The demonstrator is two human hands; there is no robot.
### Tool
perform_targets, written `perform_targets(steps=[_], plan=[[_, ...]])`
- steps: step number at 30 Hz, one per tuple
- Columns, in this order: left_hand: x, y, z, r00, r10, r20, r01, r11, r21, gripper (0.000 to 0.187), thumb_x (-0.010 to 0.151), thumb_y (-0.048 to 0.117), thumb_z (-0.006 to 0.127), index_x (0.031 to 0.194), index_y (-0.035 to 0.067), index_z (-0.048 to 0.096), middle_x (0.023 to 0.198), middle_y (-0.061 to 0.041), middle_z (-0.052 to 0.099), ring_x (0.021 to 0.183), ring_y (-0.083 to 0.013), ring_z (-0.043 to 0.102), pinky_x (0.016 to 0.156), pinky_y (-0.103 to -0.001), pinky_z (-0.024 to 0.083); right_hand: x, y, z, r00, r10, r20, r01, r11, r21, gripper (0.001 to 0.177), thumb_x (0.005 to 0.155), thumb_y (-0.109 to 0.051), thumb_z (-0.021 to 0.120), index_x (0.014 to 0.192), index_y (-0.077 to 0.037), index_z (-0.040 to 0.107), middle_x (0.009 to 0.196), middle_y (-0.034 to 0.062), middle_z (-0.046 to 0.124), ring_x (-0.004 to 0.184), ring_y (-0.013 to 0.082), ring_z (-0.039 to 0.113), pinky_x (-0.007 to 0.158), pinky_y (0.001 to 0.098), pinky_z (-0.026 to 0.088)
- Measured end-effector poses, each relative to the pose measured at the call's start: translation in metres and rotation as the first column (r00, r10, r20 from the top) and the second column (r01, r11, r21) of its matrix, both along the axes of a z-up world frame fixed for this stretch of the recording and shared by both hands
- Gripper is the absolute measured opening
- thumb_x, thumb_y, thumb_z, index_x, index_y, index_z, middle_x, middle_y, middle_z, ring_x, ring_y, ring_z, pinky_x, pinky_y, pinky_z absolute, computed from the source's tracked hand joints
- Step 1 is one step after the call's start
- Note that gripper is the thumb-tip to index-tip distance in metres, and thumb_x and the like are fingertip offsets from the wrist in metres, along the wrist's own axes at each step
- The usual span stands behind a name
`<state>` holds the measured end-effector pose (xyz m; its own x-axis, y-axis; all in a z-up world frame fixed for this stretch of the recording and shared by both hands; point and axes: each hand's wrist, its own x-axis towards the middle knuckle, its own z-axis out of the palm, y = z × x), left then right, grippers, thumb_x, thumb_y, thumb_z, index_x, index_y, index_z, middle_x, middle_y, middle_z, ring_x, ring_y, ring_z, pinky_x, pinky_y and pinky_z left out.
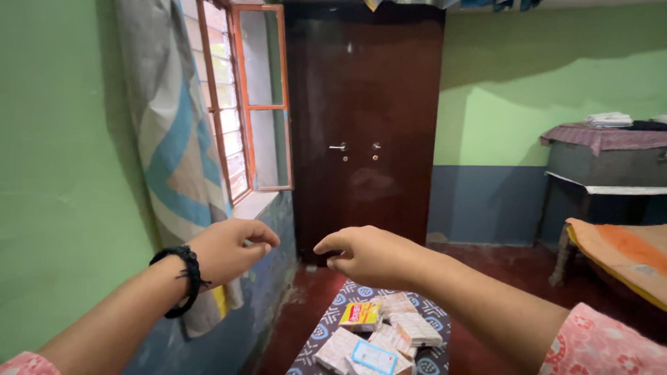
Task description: The person organizes household supplies by moving stacks of packaged items from a patterned table to a wall shelf and back. They handle soap bars, detergent powder bags, and small pink boxes, placing them on the shelf and then returning them to the table in a repetitive sequence.
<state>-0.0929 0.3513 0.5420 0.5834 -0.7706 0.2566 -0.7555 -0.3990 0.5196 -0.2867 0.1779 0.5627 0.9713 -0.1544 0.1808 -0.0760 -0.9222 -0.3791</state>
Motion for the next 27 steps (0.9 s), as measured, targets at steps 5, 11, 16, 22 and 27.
perform_targets(steps=[5, 11, 16, 22, 27], plan=[[0.004, 0.033, -0.005, 0.999, -0.009, -0.037, 0.010, 1.000, 0.029, 0.026, 0.093, 0.025, 0.065, 0.114, 0.014, 0.075, 0.102, -0.003, 0.080, 0.094, -0.0164, 0.076, 0.084, -0.033, 0.058, 0.005, 0.032, 0.001, 1.000, -0.028, -0.006, 0.028, 1.000, 0.012, 0.040, 0.089, -0.021, 0.059, 0.128, -0.017, 0.068, 0.118, 0.0071, 0.076, 0.109, 0.0211, 0.073, 0.095, 0.0339, 0.055], [0.005, 0.058, -0.009, 0.997, -0.023, -0.073, 0.025, 0.999, 0.029, 0.027, 0.093, 0.024, 0.064, 0.115, 0.014, 0.074, 0.102, -0.005, 0.081, 0.096, -0.0165, 0.077, 0.085, -0.033, 0.059, 0.004, 0.063, 0.002, 1.000, -0.021, -0.012, 0.021, 1.000, -0.019, 0.039, 0.089, -0.021, 0.059, 0.126, -0.018, 0.069, 0.118, 0.0070, 0.075, 0.108, 0.0228, 0.073, 0.093, 0.0348, 0.055], [0.006, 0.082, -0.008, 0.999, -0.003, -0.032, 0.003, 1.000, -0.015, 0.028, 0.090, 0.018, 0.061, 0.114, 0.012, 0.075, 0.107, -0.004, 0.080, 0.102, -0.0167, 0.077, 0.089, -0.032, 0.058, 0.000, 0.084, 0.012, 1.000, 0.013, -0.007, -0.014, 0.999, -0.041, 0.038, 0.089, -0.021, 0.061, 0.126, -0.017, 0.070, 0.119, 0.0069, 0.075, 0.108, 0.0229, 0.072, 0.093, 0.0348, 0.055], [-0.005, 0.109, 0.005, 0.997, 0.072, 0.028, -0.070, 0.996, -0.055, 0.028, 0.091, 0.020, 0.061, 0.113, 0.014, 0.076, 0.109, -0.003, 0.080, 0.103, -0.0169, 0.077, 0.091, -0.032, 0.059, -0.007, 0.101, 0.029, 0.997, 0.073, -0.012, -0.074, 0.996, -0.042, 0.038, 0.089, -0.022, 0.061, 0.125, -0.016, 0.070, 0.113, 0.0090, 0.077, 0.102, 0.0222, 0.076, 0.090, 0.0341, 0.057], [-0.028, 0.133, 0.011, 0.993, 0.116, -0.018, -0.117, 0.992, -0.053, 0.026, 0.092, 0.025, 0.065, 0.111, 0.012, 0.077, 0.106, -0.004, 0.082, 0.103, -0.0169, 0.077, 0.091, -0.033, 0.058, -0.012, 0.109, 0.030, 0.993, 0.110, 0.036, -0.109, 0.994, -0.025, 0.038, 0.089, -0.020, 0.061, 0.125, -0.016, 0.070, 0.112, 0.0106, 0.077, 0.099, 0.0234, 0.077, 0.088, 0.0353, 0.058]])
